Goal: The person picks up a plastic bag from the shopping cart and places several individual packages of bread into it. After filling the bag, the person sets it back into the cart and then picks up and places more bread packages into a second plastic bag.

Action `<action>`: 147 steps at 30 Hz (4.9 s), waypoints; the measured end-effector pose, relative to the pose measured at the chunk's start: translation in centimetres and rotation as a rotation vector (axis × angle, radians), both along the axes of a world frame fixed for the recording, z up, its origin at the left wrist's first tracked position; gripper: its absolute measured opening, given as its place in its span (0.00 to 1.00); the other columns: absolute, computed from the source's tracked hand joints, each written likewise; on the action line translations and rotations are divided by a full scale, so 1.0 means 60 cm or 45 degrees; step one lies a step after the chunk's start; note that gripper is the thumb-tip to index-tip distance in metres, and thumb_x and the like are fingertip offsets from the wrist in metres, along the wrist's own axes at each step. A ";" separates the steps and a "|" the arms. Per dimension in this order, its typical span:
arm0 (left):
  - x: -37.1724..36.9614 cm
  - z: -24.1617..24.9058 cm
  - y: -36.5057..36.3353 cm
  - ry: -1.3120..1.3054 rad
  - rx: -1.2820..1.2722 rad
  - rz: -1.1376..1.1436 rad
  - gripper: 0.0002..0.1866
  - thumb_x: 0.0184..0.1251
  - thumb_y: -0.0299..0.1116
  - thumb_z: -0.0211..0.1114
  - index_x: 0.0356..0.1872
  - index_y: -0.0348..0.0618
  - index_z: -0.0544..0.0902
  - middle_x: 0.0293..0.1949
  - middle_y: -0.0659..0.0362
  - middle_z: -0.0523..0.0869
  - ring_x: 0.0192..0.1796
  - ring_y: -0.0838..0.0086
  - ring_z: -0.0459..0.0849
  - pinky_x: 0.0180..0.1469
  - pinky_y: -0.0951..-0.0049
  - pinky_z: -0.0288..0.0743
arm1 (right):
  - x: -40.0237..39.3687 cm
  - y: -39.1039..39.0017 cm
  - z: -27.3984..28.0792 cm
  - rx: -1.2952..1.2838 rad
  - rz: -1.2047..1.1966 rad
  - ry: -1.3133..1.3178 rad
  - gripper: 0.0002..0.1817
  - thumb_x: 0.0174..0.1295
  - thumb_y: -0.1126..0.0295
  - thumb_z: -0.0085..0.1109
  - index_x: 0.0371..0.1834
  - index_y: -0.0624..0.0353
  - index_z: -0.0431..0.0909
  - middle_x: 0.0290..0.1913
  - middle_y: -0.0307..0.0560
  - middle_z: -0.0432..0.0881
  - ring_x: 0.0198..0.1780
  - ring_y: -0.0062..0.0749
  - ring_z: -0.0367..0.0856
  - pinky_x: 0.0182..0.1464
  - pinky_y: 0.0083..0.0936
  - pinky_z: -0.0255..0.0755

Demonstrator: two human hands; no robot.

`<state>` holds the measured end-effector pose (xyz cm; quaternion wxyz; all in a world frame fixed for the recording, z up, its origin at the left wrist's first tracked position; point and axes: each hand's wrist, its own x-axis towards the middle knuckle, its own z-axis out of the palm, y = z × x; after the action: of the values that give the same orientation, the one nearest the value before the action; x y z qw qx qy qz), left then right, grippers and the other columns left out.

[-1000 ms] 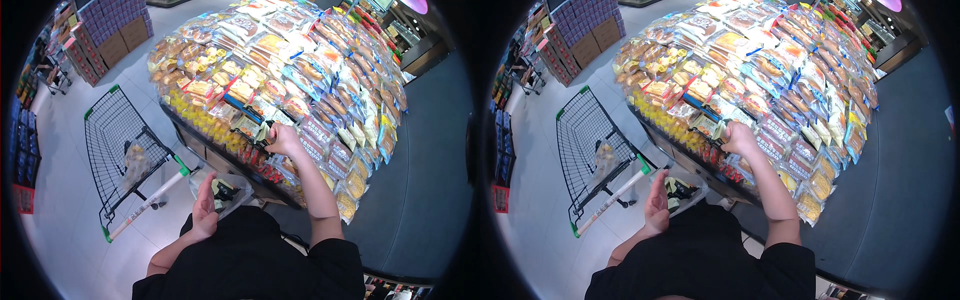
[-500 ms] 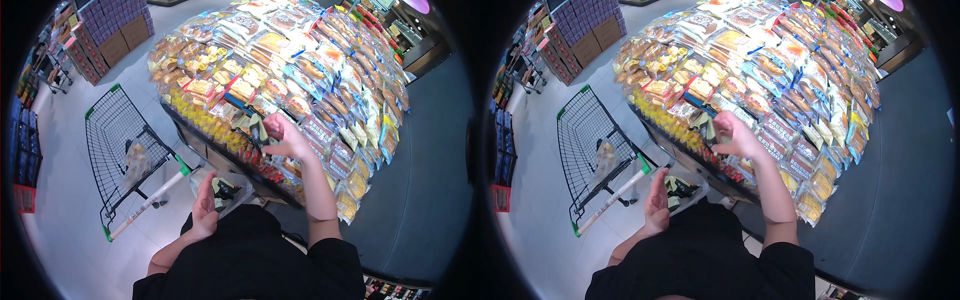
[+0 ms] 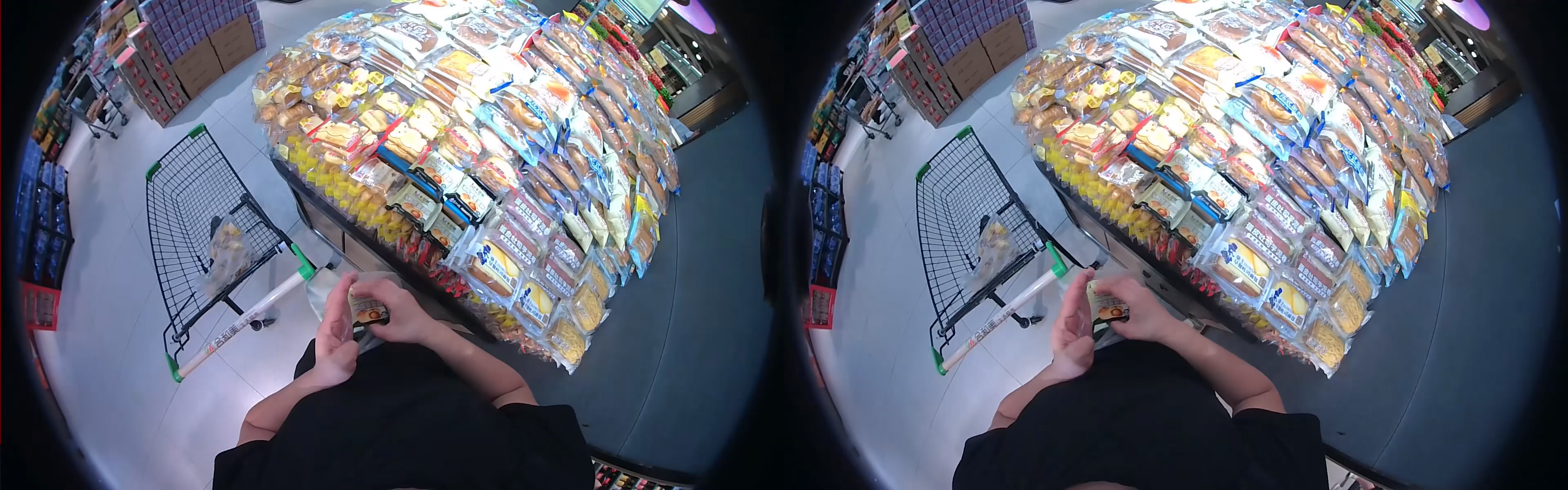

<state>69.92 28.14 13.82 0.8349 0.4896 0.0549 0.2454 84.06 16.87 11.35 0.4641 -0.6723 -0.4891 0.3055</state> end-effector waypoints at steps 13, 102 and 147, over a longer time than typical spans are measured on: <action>-0.019 0.033 0.019 -0.051 -0.120 0.164 0.54 0.33 0.11 0.45 0.78 0.30 0.55 0.79 0.47 0.57 0.84 0.63 0.43 0.83 0.61 0.29 | 0.021 -0.053 0.102 -0.033 0.184 -0.791 0.25 0.51 0.62 0.76 0.52 0.53 0.81 0.63 0.43 0.79 0.71 0.46 0.70 0.75 0.68 0.49; -0.324 -0.625 0.822 2.300 0.911 0.258 0.12 0.66 0.31 0.58 0.45 0.45 0.87 0.46 0.47 0.88 0.51 0.50 0.86 0.51 0.51 0.79 | -0.106 0.423 -0.170 -0.926 0.263 -0.817 0.21 0.62 0.50 0.56 0.17 0.50 0.82 0.17 0.47 0.81 0.23 0.44 0.84 0.28 0.41 0.77; -0.061 0.122 0.355 0.313 -0.259 -0.109 0.15 0.64 0.13 0.61 0.50 0.39 0.76 0.42 0.60 0.84 0.42 0.83 0.82 0.46 0.83 0.74 | -0.069 0.413 0.018 0.443 -0.066 -0.349 0.18 0.60 0.72 0.56 0.55 0.61 0.79 0.47 0.56 0.82 0.58 0.59 0.77 0.61 0.42 0.71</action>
<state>66.27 49.43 21.15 0.8769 0.4307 0.1603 0.1411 79.89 41.64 12.42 0.5099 -0.6297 -0.5756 0.1101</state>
